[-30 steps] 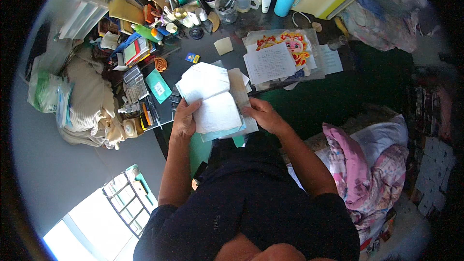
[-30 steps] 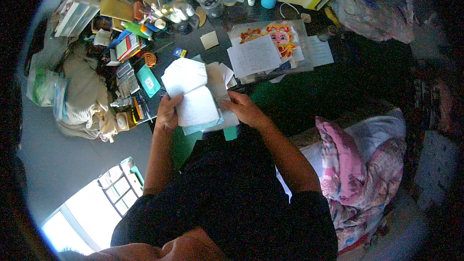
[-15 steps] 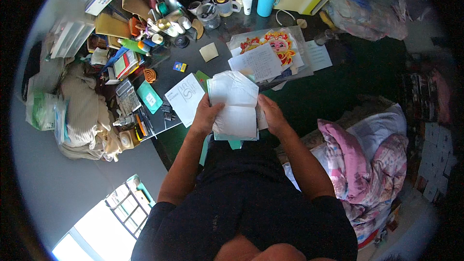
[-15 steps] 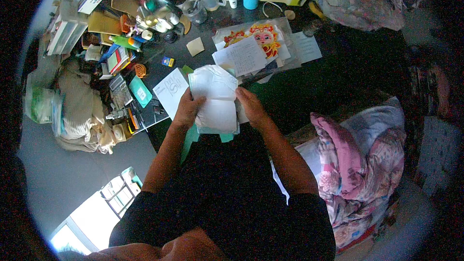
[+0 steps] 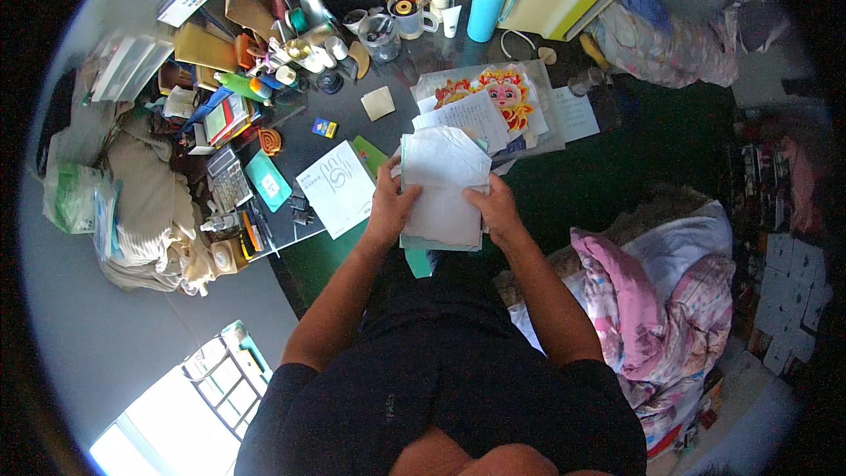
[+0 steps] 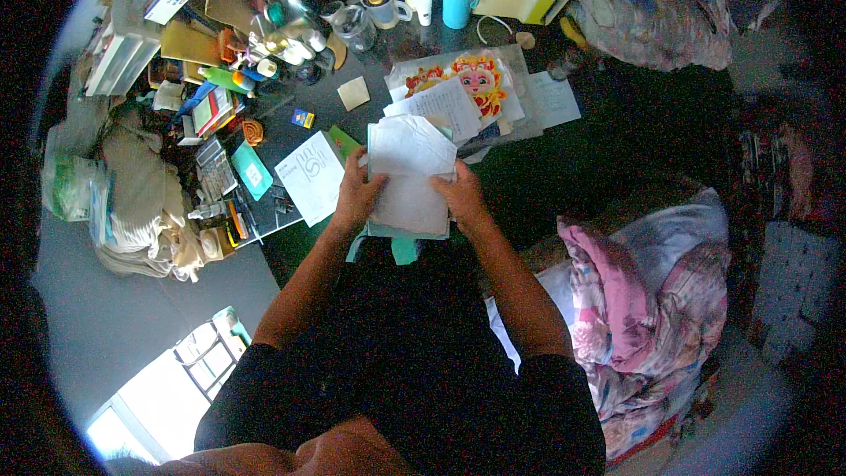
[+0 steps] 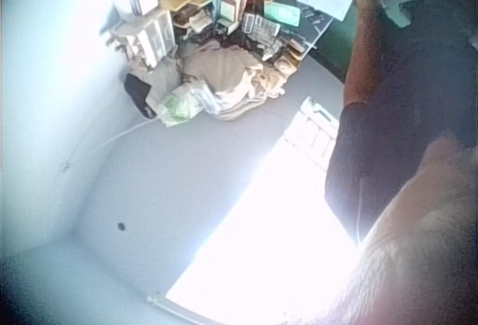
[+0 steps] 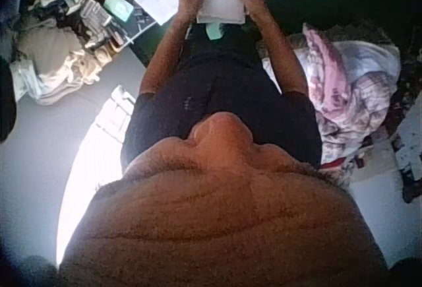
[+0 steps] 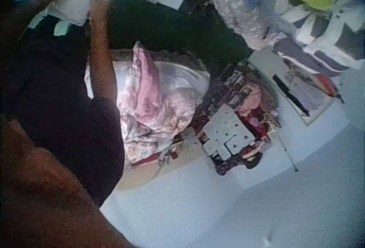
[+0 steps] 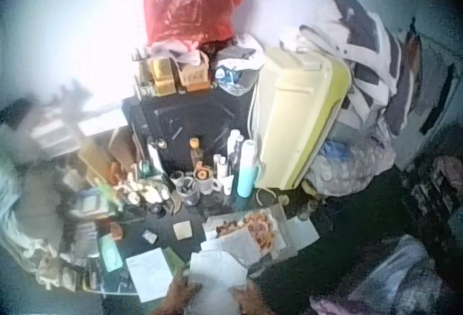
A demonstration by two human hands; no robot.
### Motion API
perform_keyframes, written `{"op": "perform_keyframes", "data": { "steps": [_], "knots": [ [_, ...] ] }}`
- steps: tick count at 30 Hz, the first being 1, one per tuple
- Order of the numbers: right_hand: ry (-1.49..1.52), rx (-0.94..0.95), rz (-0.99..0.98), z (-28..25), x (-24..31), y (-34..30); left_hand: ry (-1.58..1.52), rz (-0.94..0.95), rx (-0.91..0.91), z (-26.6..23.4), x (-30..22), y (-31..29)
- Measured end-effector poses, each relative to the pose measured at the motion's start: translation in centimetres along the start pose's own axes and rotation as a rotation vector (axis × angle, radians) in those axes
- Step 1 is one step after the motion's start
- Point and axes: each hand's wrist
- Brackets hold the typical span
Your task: The person opens a small black box with a yellow interior and removes several small items, including a cylindrical object. They then place the box on the floor and examine the cylindrical object. Finally, they stand and sort through papers and envelopes on a cluttered desk.
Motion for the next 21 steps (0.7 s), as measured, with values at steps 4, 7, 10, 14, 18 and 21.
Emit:
{"op": "perform_keyframes", "data": {
  "steps": [4, 7, 10, 14, 18, 21],
  "knots": [
    [-0.152, 0.008, 0.107, 0.2, 1.8, -0.5, 0.017, -0.015, -0.03, -0.2, 2.0, -0.2],
    [-0.229, 0.16, 0.123, -0.4, 1.3, -0.8, -0.013, -0.009, -0.054, -0.4, 2.4, -1.0],
    [-0.261, 0.169, 0.102, -0.2, 0.5, -0.6, 0.048, -0.012, -0.015, -0.6, 3.0, -1.0],
    [-0.277, 0.106, 0.039, 0.9, 0.4, -0.8, 0.089, 0.082, -0.012, -0.6, 5.0, -0.5],
    [-0.312, 0.123, 0.044, 0.8, -0.2, -0.8, 0.073, 0.013, -0.015, -0.5, 3.4, -1.1],
    [-0.409, 0.17, 0.09, 0.6, -1.3, -0.7, 0.05, 0.036, -0.01, -0.7, 2.6, -1.9]
  ]
}}
Point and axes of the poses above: each hand's wrist, its own y-axis towards the middle knuckle, its own z-axis out of the palm, x = y × z
